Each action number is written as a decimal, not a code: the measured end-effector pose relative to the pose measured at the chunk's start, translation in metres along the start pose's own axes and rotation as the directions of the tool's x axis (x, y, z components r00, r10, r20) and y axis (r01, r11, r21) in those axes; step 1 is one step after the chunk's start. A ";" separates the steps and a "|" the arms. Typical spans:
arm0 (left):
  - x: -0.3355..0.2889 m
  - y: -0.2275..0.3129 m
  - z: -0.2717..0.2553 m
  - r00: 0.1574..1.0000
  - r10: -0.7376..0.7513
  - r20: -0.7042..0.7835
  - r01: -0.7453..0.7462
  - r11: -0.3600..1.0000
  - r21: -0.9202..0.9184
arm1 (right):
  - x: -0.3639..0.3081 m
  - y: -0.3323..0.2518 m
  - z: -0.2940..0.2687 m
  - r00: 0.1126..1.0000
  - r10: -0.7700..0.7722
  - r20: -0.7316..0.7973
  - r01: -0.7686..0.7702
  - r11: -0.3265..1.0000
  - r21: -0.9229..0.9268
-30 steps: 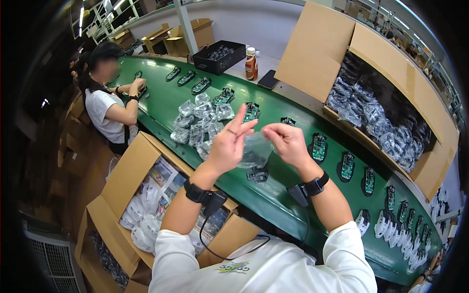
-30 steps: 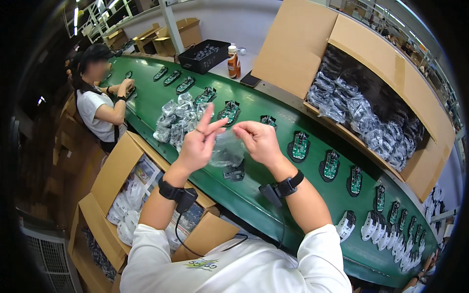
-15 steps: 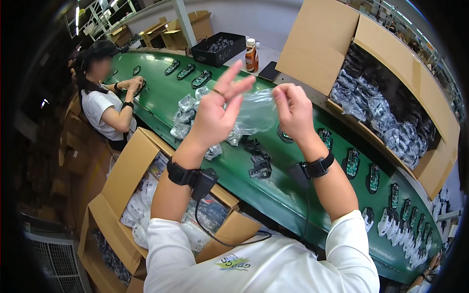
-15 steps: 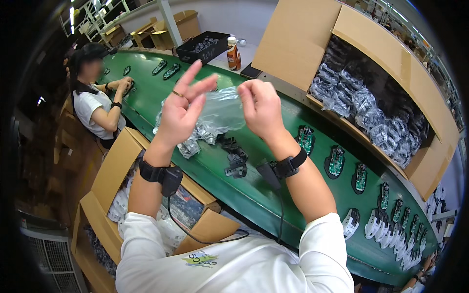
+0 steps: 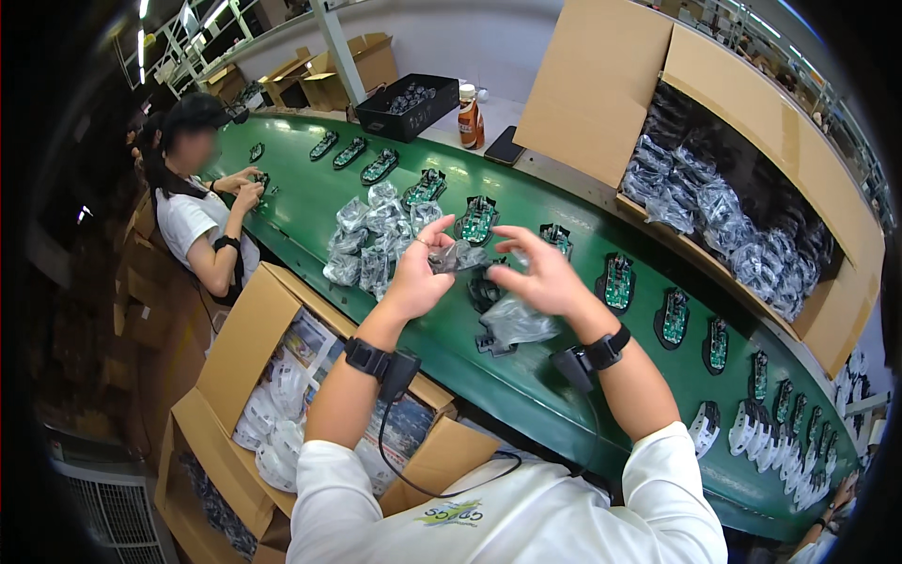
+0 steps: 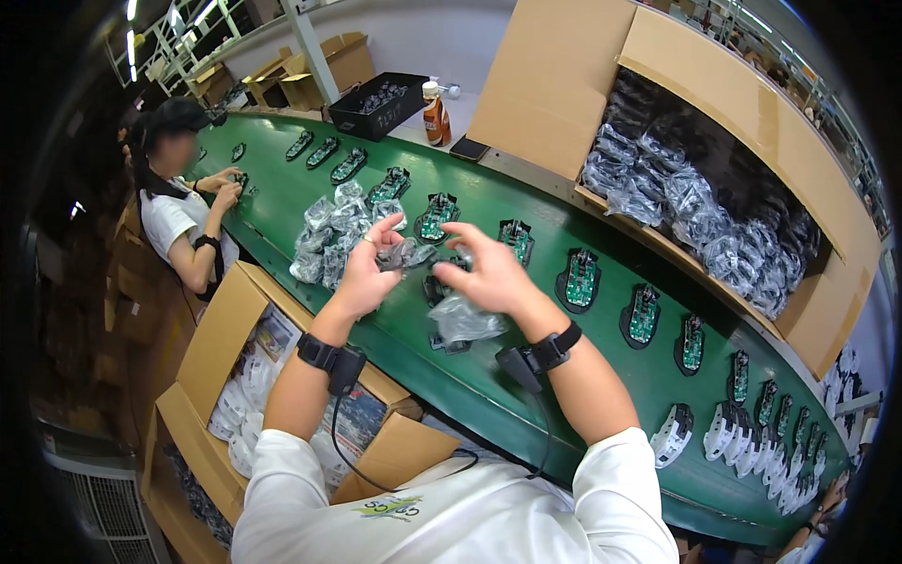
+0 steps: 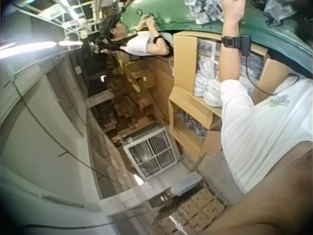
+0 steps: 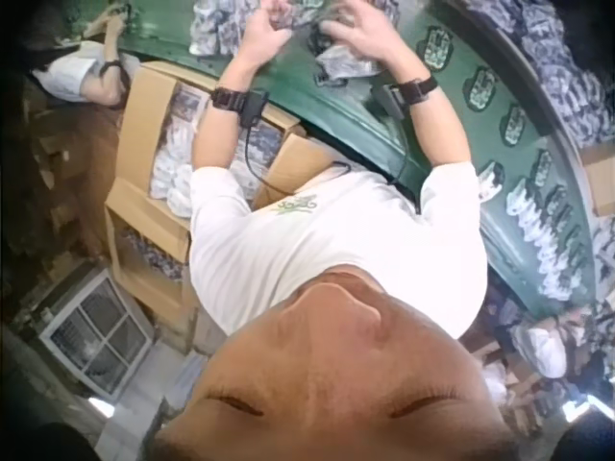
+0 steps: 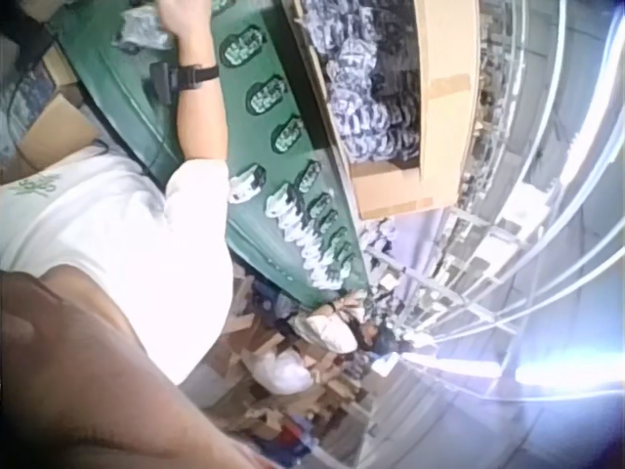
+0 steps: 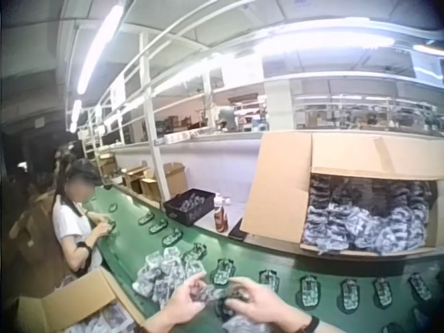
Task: The person assembles small electronic devices by hand at a factory workstation. They pick up white plastic housings and black components, snap them together, and place the finished units on a green conveyor belt. Later, they pack several assembled units into a clear plastic bag and place it into a cardboard box.
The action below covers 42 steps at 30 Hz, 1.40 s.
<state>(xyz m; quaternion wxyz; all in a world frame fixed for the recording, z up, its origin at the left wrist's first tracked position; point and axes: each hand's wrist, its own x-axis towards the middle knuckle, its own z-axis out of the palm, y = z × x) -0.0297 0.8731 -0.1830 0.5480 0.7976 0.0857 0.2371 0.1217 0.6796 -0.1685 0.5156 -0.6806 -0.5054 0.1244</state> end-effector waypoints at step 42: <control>0.013 0.086 -0.021 0.986 0.165 -0.014 -0.149 0.919 0.366 | 0.016 -0.036 -0.040 0.960 -0.242 -0.144 0.230 0.969 -0.095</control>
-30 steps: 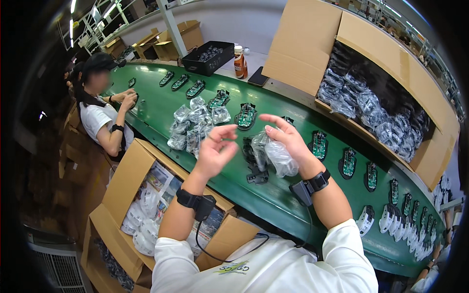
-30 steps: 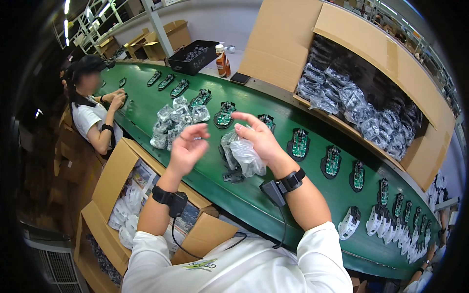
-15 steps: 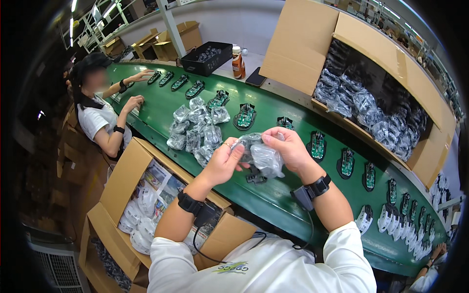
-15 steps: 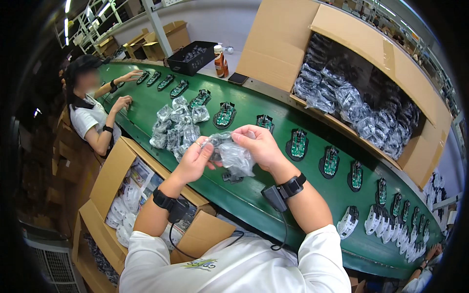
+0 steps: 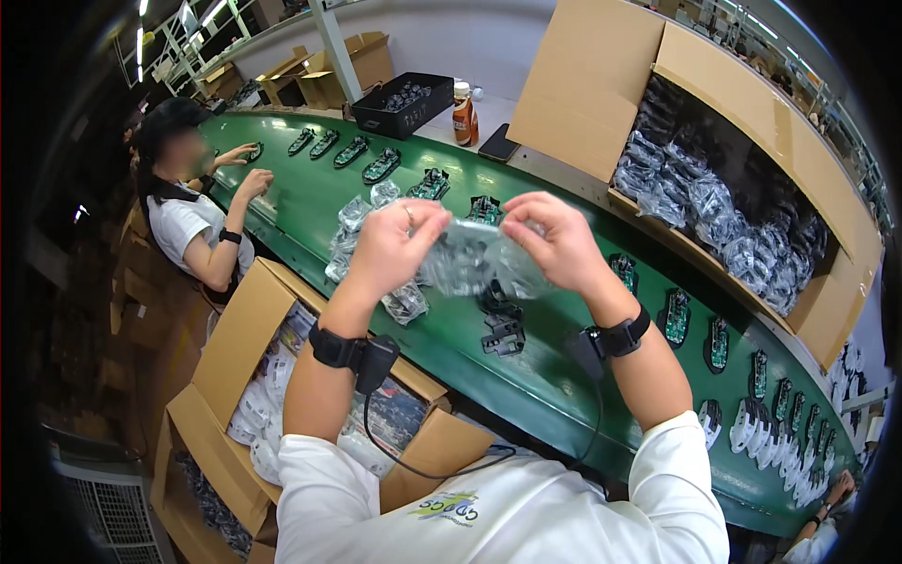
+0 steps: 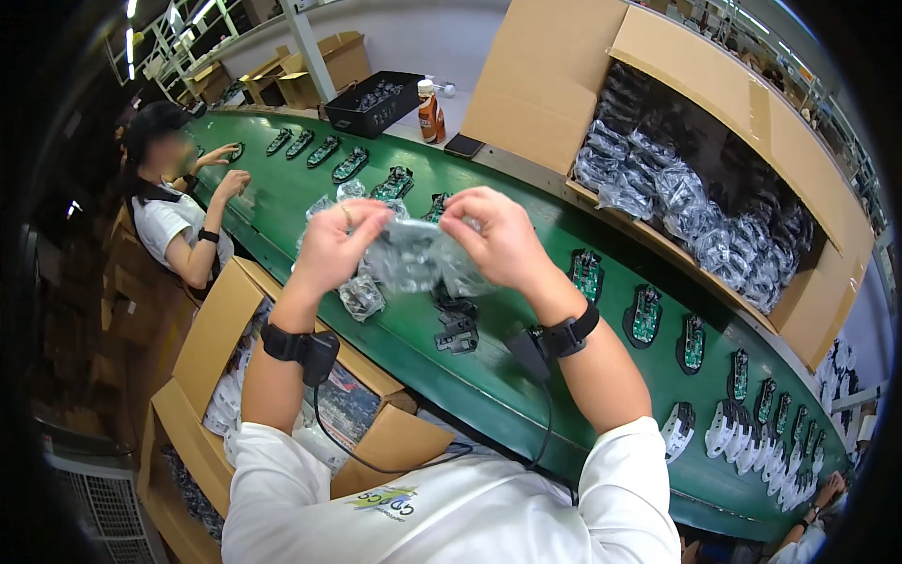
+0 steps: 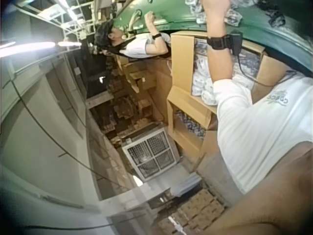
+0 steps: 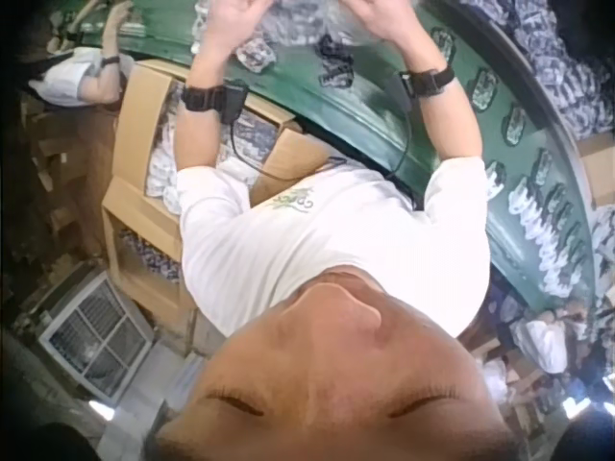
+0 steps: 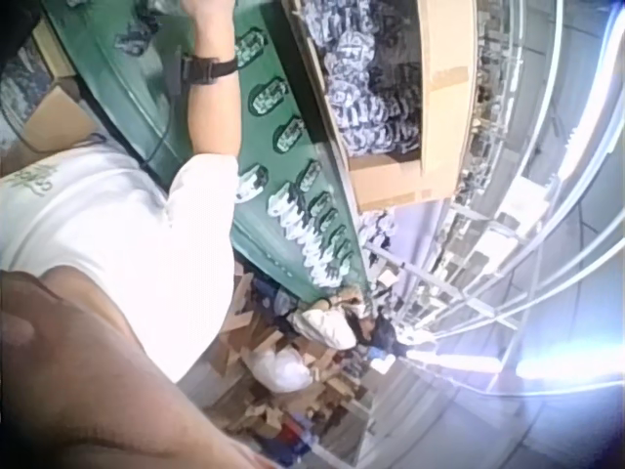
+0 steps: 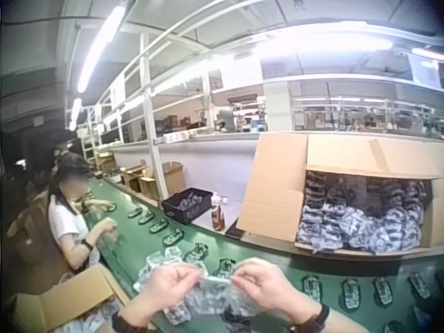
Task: The person assembles small electronic devices by hand at a factory workstation. They pick up white plastic housings and black components, snap them together, and place the finished units on a green conveyor belt. Later, they pack several assembled units into a clear plastic bag and place it into a cardboard box.
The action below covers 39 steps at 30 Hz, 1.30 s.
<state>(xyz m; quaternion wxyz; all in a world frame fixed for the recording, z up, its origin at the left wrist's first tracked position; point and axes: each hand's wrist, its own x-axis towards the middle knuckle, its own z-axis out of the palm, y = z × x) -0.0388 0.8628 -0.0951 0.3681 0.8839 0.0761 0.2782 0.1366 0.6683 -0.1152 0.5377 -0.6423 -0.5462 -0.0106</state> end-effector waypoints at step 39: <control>-0.036 -0.022 0.045 0.998 -0.027 -0.061 0.000 0.911 -0.411 | -0.034 0.014 0.020 0.941 0.335 0.041 -0.337 0.938 0.086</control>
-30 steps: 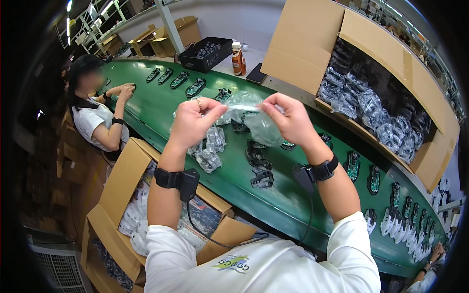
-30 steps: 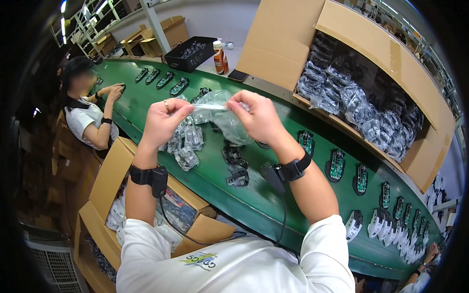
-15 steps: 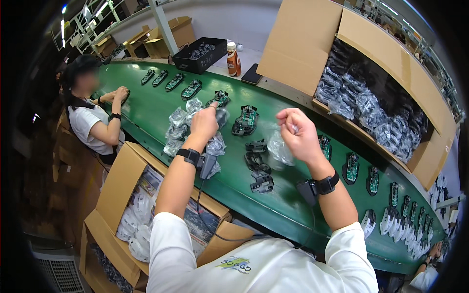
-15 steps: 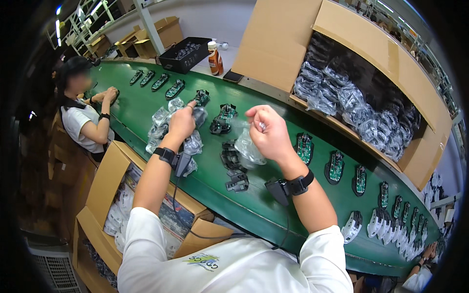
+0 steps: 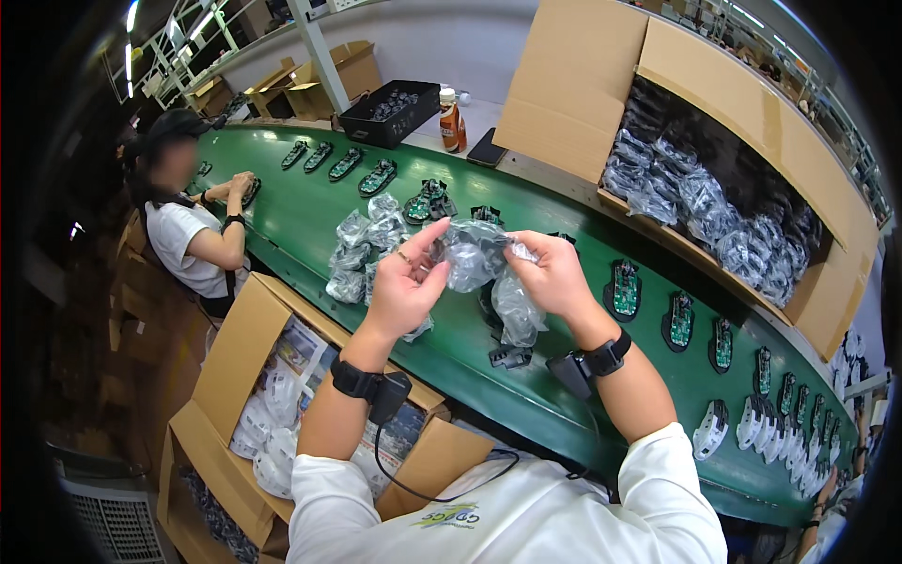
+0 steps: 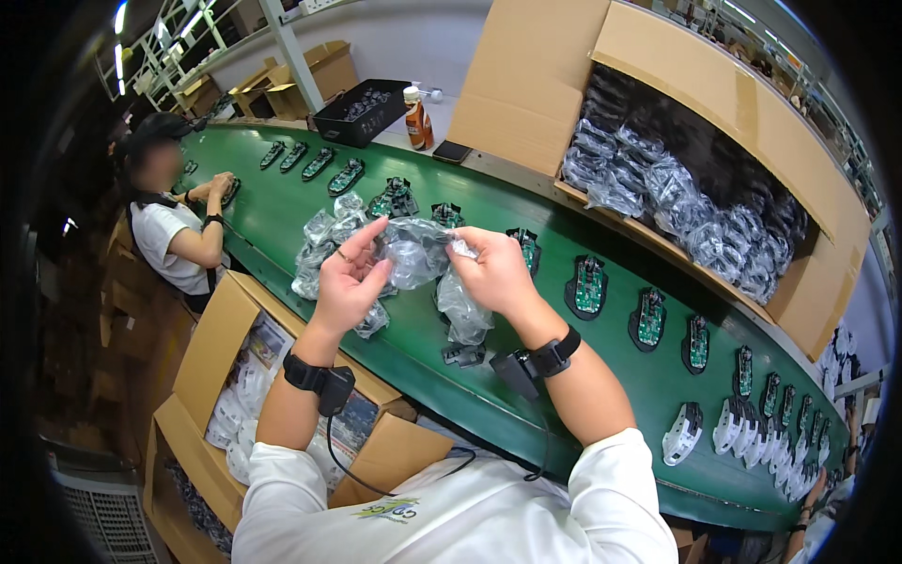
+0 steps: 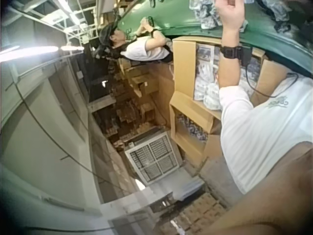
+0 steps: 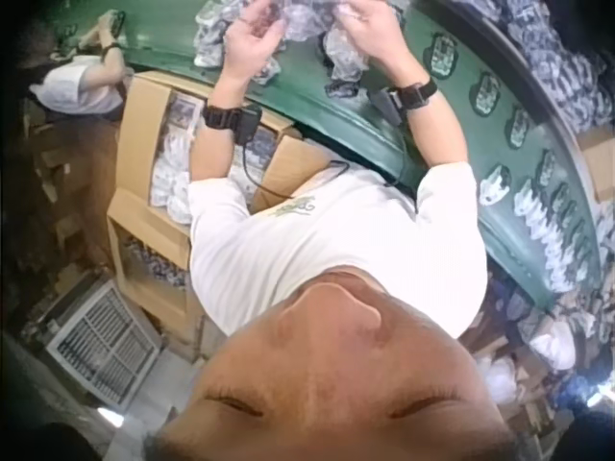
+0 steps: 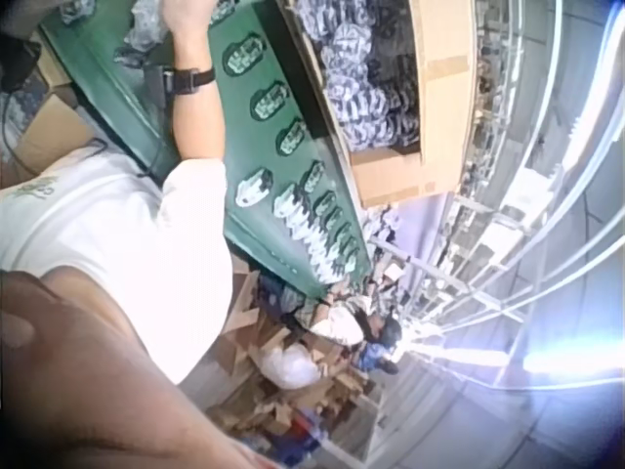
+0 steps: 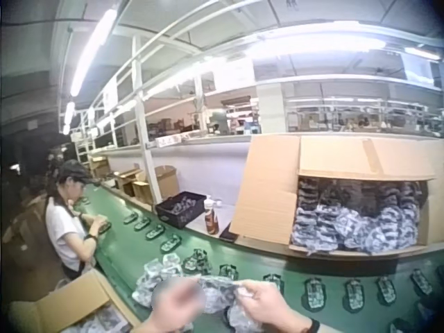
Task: The person assembles small electronic devices by hand at a factory workstation. They pick up white plastic housings and black components, snap them together, and place the finished units on a green conveyor belt. Later, they pack several assembled units into a clear plastic bag and place it into a cardboard box.
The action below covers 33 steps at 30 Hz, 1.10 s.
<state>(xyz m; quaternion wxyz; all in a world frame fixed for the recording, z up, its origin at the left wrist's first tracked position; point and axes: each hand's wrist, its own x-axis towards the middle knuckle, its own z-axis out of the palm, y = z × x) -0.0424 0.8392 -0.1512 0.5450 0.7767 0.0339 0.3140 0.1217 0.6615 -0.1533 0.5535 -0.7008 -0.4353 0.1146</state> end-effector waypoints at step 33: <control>0.022 0.020 -0.003 0.909 0.412 -0.066 -0.266 0.695 0.668 | 0.016 -0.018 -0.009 0.891 -0.319 -0.322 0.306 0.948 -0.092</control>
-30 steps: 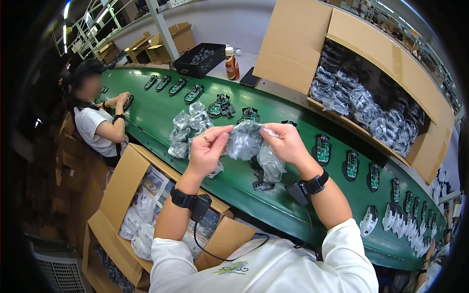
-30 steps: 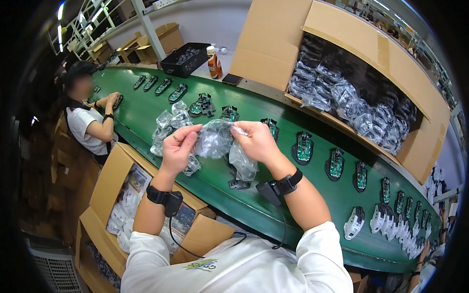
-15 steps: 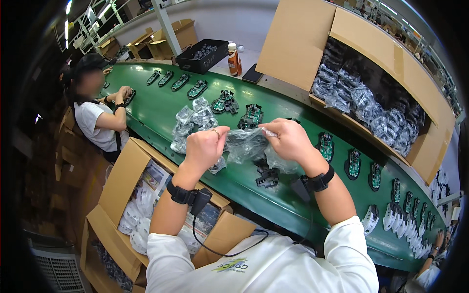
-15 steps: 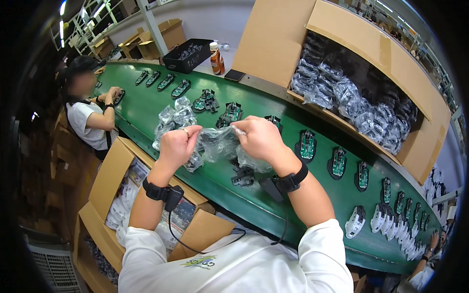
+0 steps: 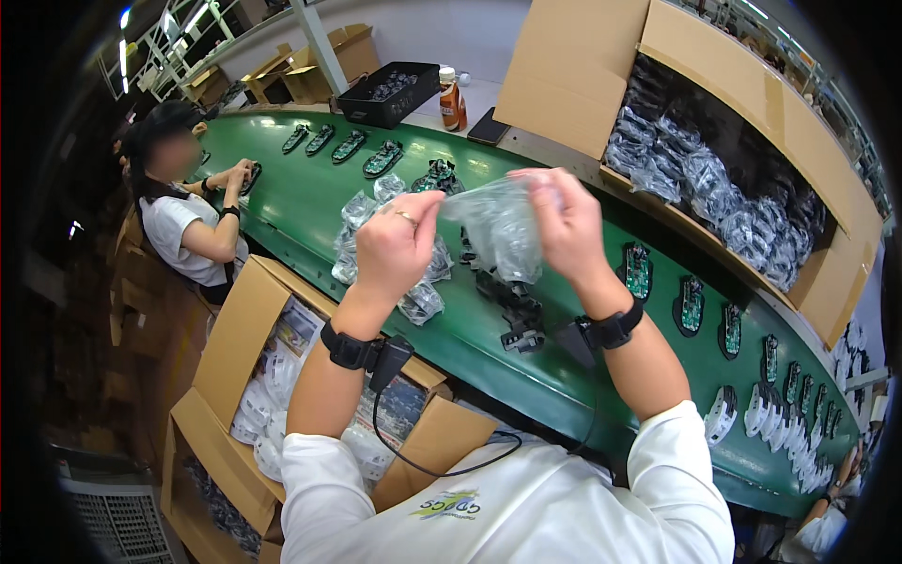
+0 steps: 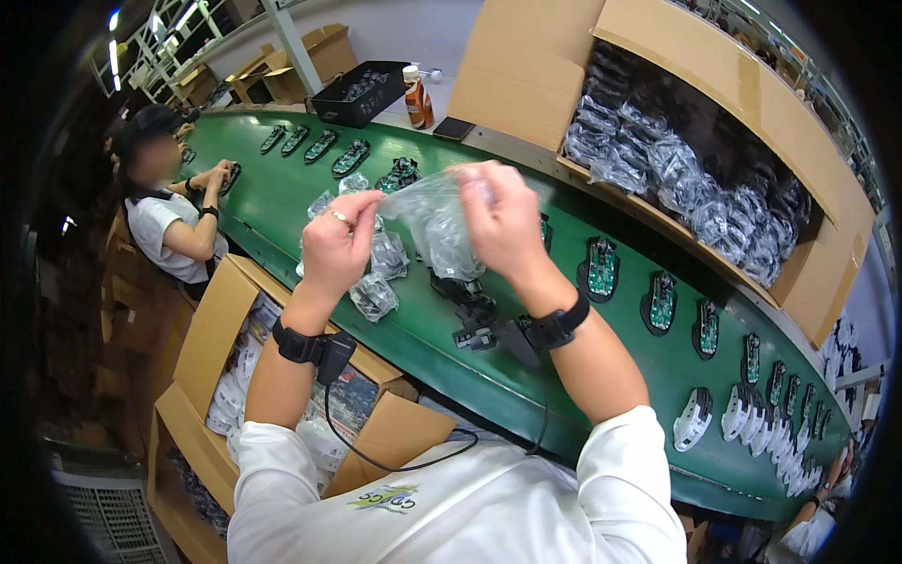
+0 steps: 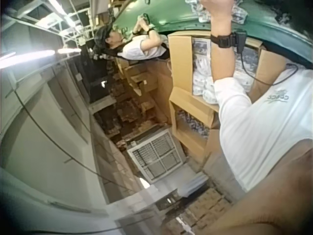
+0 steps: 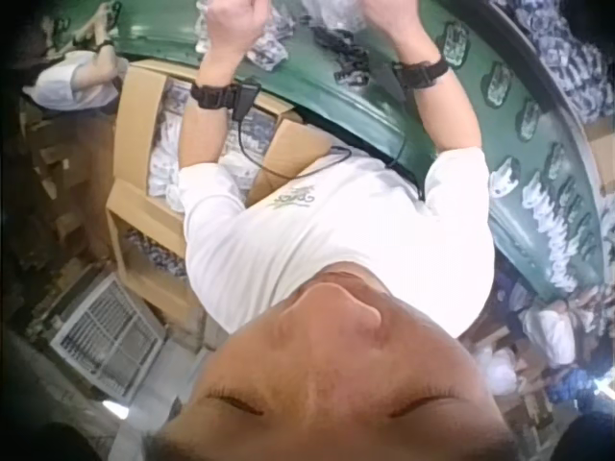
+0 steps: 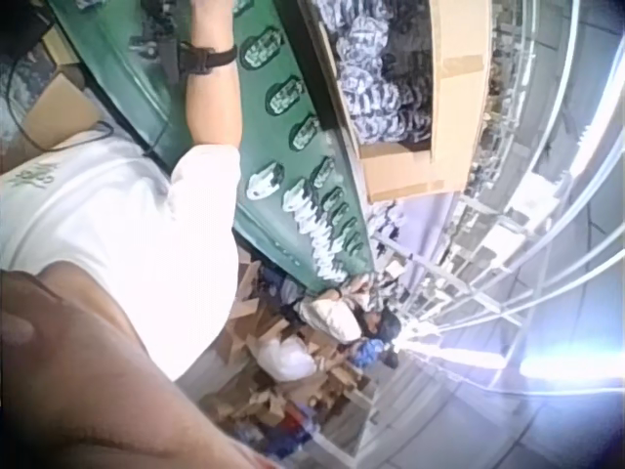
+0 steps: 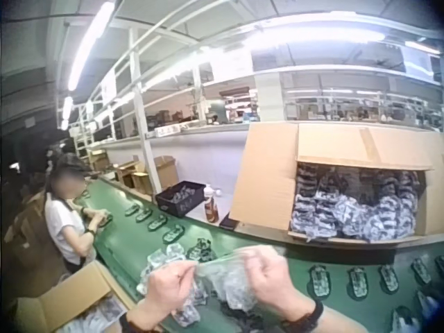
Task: The person assembles small electronic devices by hand at a factory workstation. They pick up white plastic housings and black components, snap them together, and place the finished units on a green conveyor belt. Later, they pack several assembled units into a clear plastic bag and place it into a cardboard box.
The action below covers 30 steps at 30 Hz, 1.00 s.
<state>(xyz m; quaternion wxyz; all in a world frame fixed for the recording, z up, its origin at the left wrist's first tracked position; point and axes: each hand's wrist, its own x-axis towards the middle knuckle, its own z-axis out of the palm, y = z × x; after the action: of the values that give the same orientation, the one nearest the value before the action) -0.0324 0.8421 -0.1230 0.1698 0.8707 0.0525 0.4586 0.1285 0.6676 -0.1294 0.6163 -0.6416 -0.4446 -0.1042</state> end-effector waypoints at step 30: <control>-0.070 0.010 0.001 0.768 -0.246 0.591 0.610 0.001 -0.793 | -0.049 0.002 -0.016 0.862 0.437 0.257 -0.505 0.787 0.353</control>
<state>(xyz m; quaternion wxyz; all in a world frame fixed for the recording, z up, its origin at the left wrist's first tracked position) -0.0725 0.8147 -0.1747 0.8203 0.5446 -0.0105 0.1742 0.1080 0.6327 -0.1609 0.7046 -0.5951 -0.3301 0.2010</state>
